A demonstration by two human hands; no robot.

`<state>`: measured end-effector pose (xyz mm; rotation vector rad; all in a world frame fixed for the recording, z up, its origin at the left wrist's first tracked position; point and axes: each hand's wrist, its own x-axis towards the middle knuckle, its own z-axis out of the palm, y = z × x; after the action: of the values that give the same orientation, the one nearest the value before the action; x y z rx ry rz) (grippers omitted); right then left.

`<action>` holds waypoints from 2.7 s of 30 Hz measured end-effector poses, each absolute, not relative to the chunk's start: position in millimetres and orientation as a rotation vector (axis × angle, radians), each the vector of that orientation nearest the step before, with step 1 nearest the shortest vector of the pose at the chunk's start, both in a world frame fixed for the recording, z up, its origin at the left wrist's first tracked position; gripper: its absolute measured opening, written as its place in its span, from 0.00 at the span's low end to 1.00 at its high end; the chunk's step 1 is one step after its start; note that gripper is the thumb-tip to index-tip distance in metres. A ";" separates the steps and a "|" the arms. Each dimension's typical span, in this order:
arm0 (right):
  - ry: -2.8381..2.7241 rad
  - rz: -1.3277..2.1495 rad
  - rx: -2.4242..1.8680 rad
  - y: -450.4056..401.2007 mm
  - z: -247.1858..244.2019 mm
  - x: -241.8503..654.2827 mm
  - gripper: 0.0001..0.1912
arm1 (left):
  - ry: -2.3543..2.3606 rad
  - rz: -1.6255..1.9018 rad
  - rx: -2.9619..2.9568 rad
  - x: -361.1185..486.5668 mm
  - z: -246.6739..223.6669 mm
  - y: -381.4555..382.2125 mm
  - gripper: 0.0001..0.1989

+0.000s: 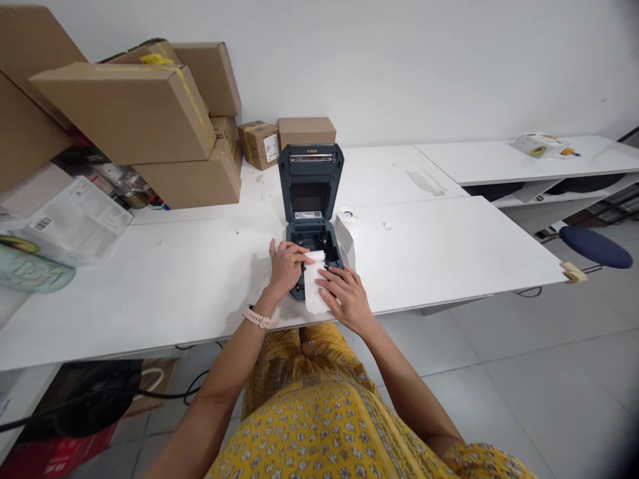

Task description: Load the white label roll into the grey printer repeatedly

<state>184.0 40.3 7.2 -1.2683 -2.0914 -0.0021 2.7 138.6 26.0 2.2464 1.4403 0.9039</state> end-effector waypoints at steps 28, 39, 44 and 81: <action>-1.568 0.225 -1.061 212.4 126.4 211.0 0.28 | 1.296 1.190 2.334 -12.6 -5.2 -0.6 0.12; -1.727 0.224 -1.146 56.6 22.1 182.0 0.15 | 1.543 1.524 1.452 -7.6 18.4 43.5 0.25; -1.692 0.216 -1.190 57.4 8.3 176.8 0.18 | 1.392 1.167 1.113 4.7 11.3 62.6 0.42; -1.765 0.127 -1.246 58.1 11.9 178.0 0.18 | 1.084 0.642 0.981 22.5 23.9 14.8 0.20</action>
<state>178.0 58.1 11.9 -1.2456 -1.7648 0.1268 22.5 14.8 23.9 0.9812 1.0845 0.6422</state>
